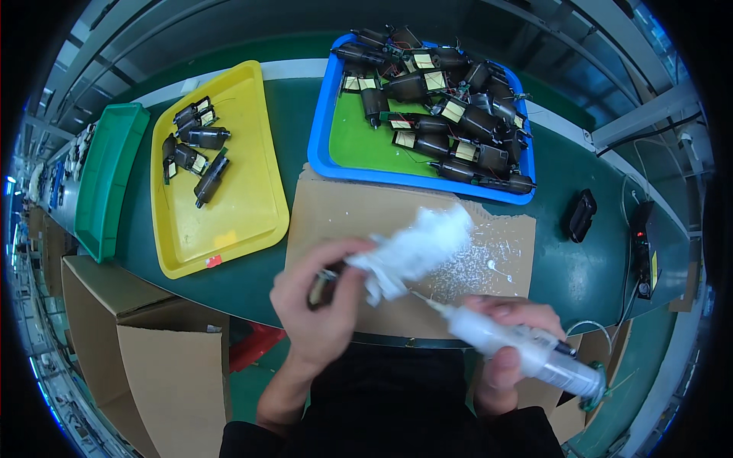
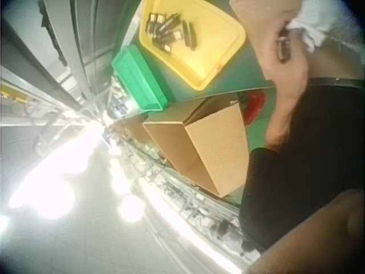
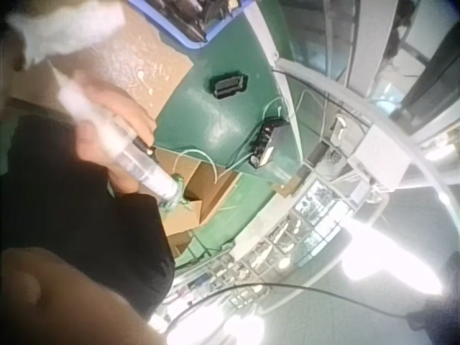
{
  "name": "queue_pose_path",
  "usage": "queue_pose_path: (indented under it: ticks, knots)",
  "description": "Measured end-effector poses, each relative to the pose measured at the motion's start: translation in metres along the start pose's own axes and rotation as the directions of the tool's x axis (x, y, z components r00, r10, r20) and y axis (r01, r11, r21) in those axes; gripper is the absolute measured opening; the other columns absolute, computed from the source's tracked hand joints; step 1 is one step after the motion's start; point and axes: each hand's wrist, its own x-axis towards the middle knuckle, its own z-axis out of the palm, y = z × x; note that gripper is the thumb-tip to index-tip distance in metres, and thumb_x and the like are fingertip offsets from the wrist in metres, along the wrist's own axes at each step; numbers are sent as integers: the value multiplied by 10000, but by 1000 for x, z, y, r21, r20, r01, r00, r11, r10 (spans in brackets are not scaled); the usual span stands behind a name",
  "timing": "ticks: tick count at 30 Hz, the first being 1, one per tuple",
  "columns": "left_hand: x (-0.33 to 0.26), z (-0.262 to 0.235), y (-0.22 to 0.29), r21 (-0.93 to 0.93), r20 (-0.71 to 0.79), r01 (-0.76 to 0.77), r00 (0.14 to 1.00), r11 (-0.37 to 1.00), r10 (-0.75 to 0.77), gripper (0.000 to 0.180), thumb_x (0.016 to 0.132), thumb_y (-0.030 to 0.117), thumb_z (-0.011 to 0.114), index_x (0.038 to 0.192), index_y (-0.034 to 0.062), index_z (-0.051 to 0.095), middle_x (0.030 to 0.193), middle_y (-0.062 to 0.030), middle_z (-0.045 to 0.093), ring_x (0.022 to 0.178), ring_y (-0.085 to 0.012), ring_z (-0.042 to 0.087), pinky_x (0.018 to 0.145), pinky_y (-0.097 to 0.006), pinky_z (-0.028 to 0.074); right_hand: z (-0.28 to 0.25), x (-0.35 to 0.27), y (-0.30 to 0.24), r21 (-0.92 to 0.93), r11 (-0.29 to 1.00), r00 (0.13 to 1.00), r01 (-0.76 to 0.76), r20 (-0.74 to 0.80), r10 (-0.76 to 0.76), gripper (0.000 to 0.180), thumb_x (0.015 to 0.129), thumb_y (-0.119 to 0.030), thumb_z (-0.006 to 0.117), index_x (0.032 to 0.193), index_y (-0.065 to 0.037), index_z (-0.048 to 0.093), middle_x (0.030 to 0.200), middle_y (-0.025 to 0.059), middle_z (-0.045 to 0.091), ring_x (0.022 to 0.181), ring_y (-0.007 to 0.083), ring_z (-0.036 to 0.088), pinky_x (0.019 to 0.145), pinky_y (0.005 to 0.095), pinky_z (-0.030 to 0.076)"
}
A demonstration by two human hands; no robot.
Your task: The person uses a syringe-like tool to apply a white substance to small black cylindrical objects with wires. They pick up each object from a blue tray, apply the substance, and place it into a yellow tray. The person occasionally wipes the tool on a tissue and adjusts a device on the table.
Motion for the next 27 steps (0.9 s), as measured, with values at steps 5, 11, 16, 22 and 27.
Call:
queue_pose_path:
  ticks: [5, 11, 16, 22, 27]
  knots:
    - [19, -4, -5, 138, -56, 98, 994, 986, -91, 666, 711, -95, 574, 1329, 7, 347, 1038, -81, 449, 773, -128, 457, 665, -234, 407, -11, 5, 7, -119, 991, 987, -61, -156, 42, 414, 786, -317, 670, 912, 62, 561, 853, 240, 649, 838, 321, 660, 785, 412, 530]
    - [4, -5, -28, 316, 134, -46, 991, 948, 4, 740, 708, -116, 489, 1381, -9, 201, 1304, -155, 392, 1023, -186, 429, 819, -250, 409, -16, 3, 12, -173, 981, 984, -86, -169, 56, 411, 788, -302, 660, 921, 75, 563, 874, 252, 653, 844, 302, 660, 816, 395, 516]
    - [-20, -2, -47, 285, 73, -7, 997, 958, -15, 743, 795, -86, 530, 1417, -27, 128, 1261, -187, 457, 1146, -264, 473, 960, -319, 375, -19, 2, 17, -232, 972, 989, -43, -149, 8, 422, 785, -306, 664, 922, 81, 564, 868, 252, 655, 832, 305, 666, 786, 384, 528]
    - [-29, -5, -39, -85, -207, -30, 978, 996, 12, 685, 835, 94, 651, 1367, -93, 261, 1262, -249, 475, 1144, -223, 511, 1000, -319, 377, -21, 1, 26, -438, 891, 974, 120, -122, -190, 411, 794, -301, 673, 944, 51, 524, 858, 252, 654, 820, 309, 671, 768, 375, 534]
    - [-6, -11, -25, -591, -40, 0, 999, 806, -30, 779, 898, 425, 533, 1418, -6, 143, 1240, -177, 484, 987, -241, 578, 852, -359, 480, -13, -2, 16, -459, 868, 956, 190, -117, -271, 493, 817, -419, 647, 965, -38, 370, 838, 245, 641, 754, 276, 645, 732, 353, 530]
